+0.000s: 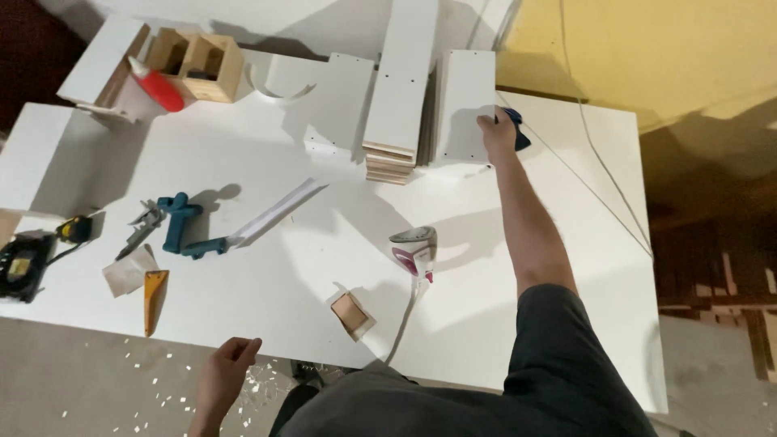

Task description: The person sands the edges of a white wooden board using a sanding block. They then apply a strip of edge banding to the board's edge and use a clothes iron to press and adhere it. Finally, they use a clamp to secure the board.

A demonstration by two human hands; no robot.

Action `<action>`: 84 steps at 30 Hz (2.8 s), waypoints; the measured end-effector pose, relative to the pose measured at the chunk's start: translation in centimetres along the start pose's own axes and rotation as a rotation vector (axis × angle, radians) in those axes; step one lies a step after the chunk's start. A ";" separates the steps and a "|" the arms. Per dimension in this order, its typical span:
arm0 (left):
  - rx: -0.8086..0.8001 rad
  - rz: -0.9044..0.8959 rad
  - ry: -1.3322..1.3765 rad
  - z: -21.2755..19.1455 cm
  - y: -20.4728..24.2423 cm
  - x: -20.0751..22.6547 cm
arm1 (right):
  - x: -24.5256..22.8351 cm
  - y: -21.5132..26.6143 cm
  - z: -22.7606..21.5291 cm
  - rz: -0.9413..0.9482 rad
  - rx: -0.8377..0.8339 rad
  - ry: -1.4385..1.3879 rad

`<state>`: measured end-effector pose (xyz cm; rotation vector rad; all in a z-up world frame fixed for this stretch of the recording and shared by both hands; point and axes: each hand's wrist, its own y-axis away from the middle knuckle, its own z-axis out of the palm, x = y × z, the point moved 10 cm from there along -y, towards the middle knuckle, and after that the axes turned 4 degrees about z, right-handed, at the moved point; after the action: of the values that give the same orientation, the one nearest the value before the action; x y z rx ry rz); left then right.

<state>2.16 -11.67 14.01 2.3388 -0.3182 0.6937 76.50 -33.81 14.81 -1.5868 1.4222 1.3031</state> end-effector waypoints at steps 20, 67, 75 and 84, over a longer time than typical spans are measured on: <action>0.006 0.054 -0.019 1.1 -3.9 -3.9 | -13.7 11.6 -2.8 -0.497 -0.059 0.237; 0.431 0.361 -0.126 -38.2 -62.0 14.8 | 11.2 48.2 40.1 0.376 -0.635 0.695; 0.080 0.789 0.608 -27.0 -42.8 7.6 | 6.8 47.2 39.7 0.365 -0.719 0.511; -0.744 0.245 1.739 -4.1 -13.7 5.1 | -13.5 47.5 34.0 -0.373 -0.581 -0.030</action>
<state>10.16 1.12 12.13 0.4793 -0.0009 1.9392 23.02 -8.43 24.22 -2.0653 0.6964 1.5739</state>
